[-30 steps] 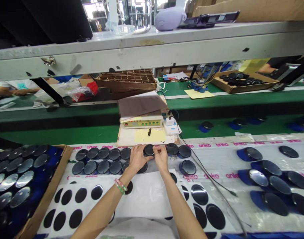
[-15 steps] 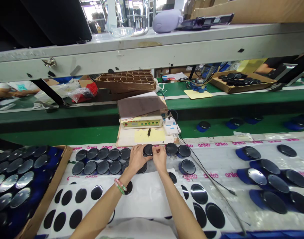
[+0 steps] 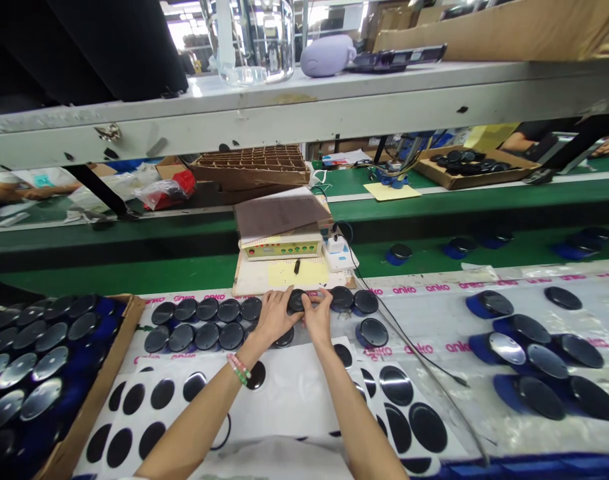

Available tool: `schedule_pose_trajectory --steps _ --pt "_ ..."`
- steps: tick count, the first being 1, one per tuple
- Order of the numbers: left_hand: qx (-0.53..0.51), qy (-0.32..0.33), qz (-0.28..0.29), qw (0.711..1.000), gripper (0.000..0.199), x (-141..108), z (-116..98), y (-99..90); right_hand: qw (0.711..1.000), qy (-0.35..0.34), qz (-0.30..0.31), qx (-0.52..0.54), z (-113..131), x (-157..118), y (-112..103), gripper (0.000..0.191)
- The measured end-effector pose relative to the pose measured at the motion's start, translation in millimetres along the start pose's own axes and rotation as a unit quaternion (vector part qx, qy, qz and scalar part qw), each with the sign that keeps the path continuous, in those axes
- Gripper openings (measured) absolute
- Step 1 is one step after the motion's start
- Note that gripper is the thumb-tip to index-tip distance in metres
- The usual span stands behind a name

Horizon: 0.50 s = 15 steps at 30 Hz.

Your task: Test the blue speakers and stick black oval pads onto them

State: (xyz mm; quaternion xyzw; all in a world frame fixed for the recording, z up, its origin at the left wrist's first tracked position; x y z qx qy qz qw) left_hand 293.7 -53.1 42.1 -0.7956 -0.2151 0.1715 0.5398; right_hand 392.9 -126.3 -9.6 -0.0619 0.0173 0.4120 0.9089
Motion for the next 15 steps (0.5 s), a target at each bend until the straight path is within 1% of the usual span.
schedule_pose_trajectory --steps 2,5,7,9,10,12,14,15 --pt "0.019 0.025 0.015 0.999 0.060 -1 -4 0.1 0.999 0.013 0.027 -0.025 3 -6 -13 0.030" --pt "0.036 0.049 0.031 0.998 0.056 0 -7 0.5 0.993 0.007 0.077 -0.086 9 -28 -49 0.028" --pt "0.039 0.061 0.039 0.997 0.053 2 -8 -0.6 0.983 -0.008 0.124 -0.136 14 -46 -75 0.021" --pt "0.037 0.078 0.048 0.995 0.052 4 -10 -2.8 0.963 -0.026 0.192 -0.186 18 -62 -93 0.014" --pt "0.035 0.087 0.053 0.994 0.052 3 -13 -3.6 0.950 -0.035 0.233 -0.207 21 -69 -97 0.016" --pt "0.029 0.106 0.063 0.992 0.051 -4 -25 -2.0 0.917 -0.054 0.311 -0.243 25 -78 -97 0.027" --pt "0.021 0.126 0.079 0.989 0.050 -22 -43 8.0 0.886 -0.069 0.367 -0.276 29 -82 -92 0.035" --pt "0.015 0.138 0.091 0.986 0.049 -35 -53 16.9 0.873 -0.073 0.384 -0.292 31 -82 -90 0.038"
Point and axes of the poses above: each hand's wrist, its own x-axis towards the middle knuckle, its own y-axis out of the palm, z = x × y, the point moved 4 cm from there along x, towards the middle knuckle, and after that the axes turned 13 degrees about z, right-handed, at the moved point
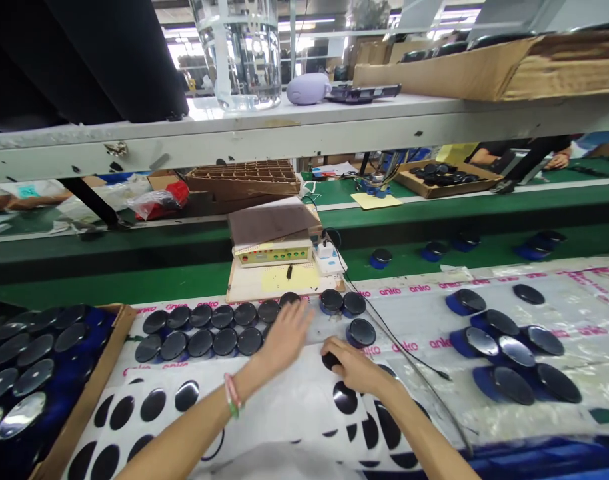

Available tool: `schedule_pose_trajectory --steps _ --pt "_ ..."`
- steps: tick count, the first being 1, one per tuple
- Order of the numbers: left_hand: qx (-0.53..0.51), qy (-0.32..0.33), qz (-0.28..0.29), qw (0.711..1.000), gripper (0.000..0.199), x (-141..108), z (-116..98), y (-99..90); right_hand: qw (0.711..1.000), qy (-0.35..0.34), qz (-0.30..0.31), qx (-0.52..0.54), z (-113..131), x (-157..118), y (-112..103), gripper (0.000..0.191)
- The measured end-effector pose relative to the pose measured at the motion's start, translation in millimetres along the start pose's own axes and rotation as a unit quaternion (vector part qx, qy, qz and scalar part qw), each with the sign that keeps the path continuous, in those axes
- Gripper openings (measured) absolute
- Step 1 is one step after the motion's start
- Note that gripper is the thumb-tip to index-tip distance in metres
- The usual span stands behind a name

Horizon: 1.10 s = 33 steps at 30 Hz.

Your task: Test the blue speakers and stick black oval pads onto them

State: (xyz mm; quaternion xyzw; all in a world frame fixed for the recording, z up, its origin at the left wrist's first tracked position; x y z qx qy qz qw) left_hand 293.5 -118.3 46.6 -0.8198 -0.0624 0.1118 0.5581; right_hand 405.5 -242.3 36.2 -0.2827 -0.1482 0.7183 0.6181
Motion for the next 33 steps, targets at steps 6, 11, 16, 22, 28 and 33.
schedule_pose_trajectory --steps 6,11,16,22,28,33 --pt "-0.054 0.021 0.077 0.995 0.086 -43 -33 67.0 0.993 -0.004 0.072 -0.095 7 11 1 0.037" --pt "-0.088 0.038 0.105 0.990 0.084 -48 -22 64.4 0.985 -0.012 0.091 -0.144 16 5 1 0.021" --pt "-0.110 0.029 0.097 0.989 0.085 -49 -27 57.9 0.989 0.004 0.055 -0.141 23 -31 -37 0.016" --pt "-0.120 -0.060 -0.009 0.991 0.044 -53 13 8.4 0.967 0.102 -0.211 0.099 32 -25 -75 0.027" --pt "-0.094 -0.141 -0.070 0.983 0.067 -43 96 -41.6 0.953 0.081 -0.271 0.109 31 91 -28 0.032" --pt "-0.074 -0.114 -0.048 0.990 0.058 -25 105 -32.0 0.950 0.112 -0.287 0.039 18 145 -11 0.025"
Point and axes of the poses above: each hand's wrist, its own x-axis towards the middle knuckle, its own y-axis out of the palm, z = x × y, the point moved 4 cm from there along x, towards the middle knuckle, and after that the axes turned 13 degrees about z, right-handed, at the moved point
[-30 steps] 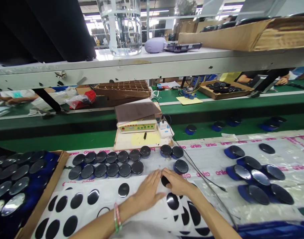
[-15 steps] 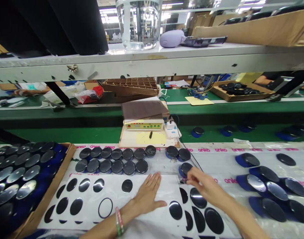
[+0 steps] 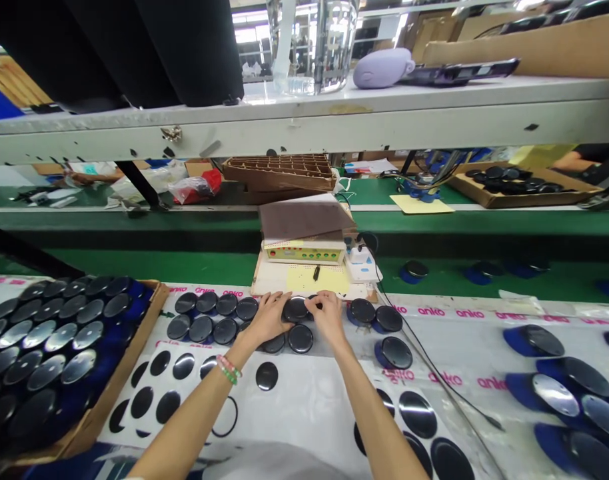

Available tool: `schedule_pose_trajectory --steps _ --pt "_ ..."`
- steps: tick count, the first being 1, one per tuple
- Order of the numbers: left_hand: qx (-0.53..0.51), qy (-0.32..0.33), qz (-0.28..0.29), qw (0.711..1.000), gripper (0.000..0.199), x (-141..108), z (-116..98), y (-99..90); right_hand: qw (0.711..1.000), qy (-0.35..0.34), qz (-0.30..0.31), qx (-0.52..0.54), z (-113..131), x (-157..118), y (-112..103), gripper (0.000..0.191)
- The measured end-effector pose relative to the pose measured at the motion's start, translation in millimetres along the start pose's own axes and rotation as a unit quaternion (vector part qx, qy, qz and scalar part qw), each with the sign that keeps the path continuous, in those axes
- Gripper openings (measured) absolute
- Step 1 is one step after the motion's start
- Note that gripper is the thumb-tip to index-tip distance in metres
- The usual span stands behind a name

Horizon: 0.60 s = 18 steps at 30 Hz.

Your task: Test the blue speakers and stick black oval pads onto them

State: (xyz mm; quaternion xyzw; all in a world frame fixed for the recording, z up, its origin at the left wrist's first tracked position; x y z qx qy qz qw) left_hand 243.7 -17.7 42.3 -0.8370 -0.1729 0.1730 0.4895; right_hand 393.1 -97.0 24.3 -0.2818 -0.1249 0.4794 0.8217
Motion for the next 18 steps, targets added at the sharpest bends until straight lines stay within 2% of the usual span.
schedule_pose_trajectory --steps 2,4,13,18 --pt "0.006 -0.003 -0.004 1.000 0.045 3 -1 3.7 1.000 0.008 -0.004 -0.021 -3 2 7 0.026" --pt "0.007 -0.013 -0.009 1.000 0.042 4 -1 5.1 0.999 0.013 -0.007 -0.036 -6 1 11 0.027" --pt "-0.006 -0.040 -0.016 0.999 0.066 4 2 3.7 0.998 0.020 0.000 -0.064 -11 0 21 0.026" --pt "-0.013 -0.036 -0.019 0.999 0.064 3 1 1.9 0.997 0.014 0.003 -0.076 -10 1 22 0.024"
Point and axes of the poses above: each hand's wrist, its own x-axis towards the middle knuckle, its own y-axis out of the palm, z = x × y, the point moved 4 cm from there along x, towards the middle knuckle, and after that the axes turned 13 degrees about z, right-handed, at the moved point
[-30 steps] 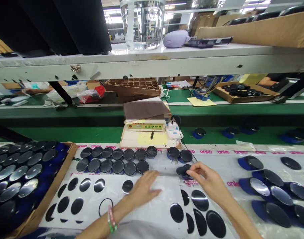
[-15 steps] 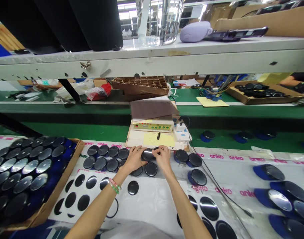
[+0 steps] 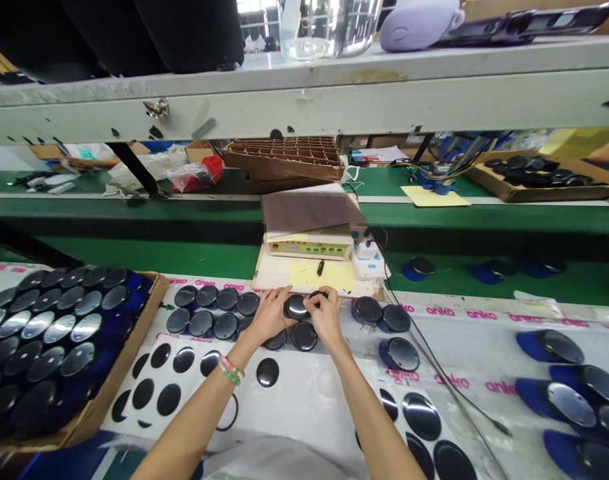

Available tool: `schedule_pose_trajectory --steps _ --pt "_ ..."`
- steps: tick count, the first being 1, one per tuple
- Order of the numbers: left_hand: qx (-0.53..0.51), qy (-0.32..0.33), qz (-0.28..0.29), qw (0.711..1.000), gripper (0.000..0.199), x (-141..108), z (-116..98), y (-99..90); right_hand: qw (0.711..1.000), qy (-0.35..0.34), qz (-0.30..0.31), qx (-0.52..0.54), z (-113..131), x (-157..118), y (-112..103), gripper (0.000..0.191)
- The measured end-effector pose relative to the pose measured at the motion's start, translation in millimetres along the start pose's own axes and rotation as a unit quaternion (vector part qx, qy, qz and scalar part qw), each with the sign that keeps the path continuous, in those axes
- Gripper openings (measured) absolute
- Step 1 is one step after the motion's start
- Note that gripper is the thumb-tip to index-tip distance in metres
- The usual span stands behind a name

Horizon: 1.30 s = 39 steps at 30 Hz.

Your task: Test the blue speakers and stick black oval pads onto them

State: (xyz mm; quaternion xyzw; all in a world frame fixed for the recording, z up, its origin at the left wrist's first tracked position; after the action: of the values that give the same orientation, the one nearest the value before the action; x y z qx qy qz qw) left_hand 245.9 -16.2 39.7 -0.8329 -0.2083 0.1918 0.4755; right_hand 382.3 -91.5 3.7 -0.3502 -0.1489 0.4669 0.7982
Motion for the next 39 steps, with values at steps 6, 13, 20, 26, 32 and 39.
schedule_pose_trajectory --steps 6,13,20,26,32,39 --pt "-0.003 -0.001 -0.002 1.000 0.063 0 1 0.7 1.000 -0.020 -0.005 -0.013 9 -5 -3 0.018" --pt "0.001 0.004 -0.008 1.000 0.066 -1 0 1.2 0.999 -0.026 -0.022 -0.031 21 -12 -5 0.014" --pt "0.019 0.003 -0.004 1.000 0.071 -1 0 1.7 0.997 -0.035 -0.035 -0.057 26 -16 -5 0.012" --pt "0.060 0.028 0.029 0.997 0.071 -4 -6 -0.4 0.995 -0.048 -0.043 -0.080 36 -21 -2 0.009" --pt "0.114 0.044 0.055 0.991 0.068 -7 -21 4.5 0.994 -0.056 -0.063 -0.064 25 -29 -30 0.019" --pt "0.125 0.057 0.087 0.987 0.068 1 -29 3.7 0.985 -0.147 0.092 -0.019 -22 -124 -84 0.016"
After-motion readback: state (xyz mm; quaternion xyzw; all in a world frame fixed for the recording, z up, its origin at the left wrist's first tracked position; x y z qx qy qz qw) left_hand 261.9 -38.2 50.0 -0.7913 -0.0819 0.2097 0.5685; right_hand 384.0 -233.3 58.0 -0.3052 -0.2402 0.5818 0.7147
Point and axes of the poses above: each hand's wrist, its own x-axis towards the middle knuckle, its own y-axis out of the palm, z = x × y, the point moved 4 cm from there along x, towards the middle knuckle, and after that the axes turned 13 degrees about z, right-handed, at the moved point
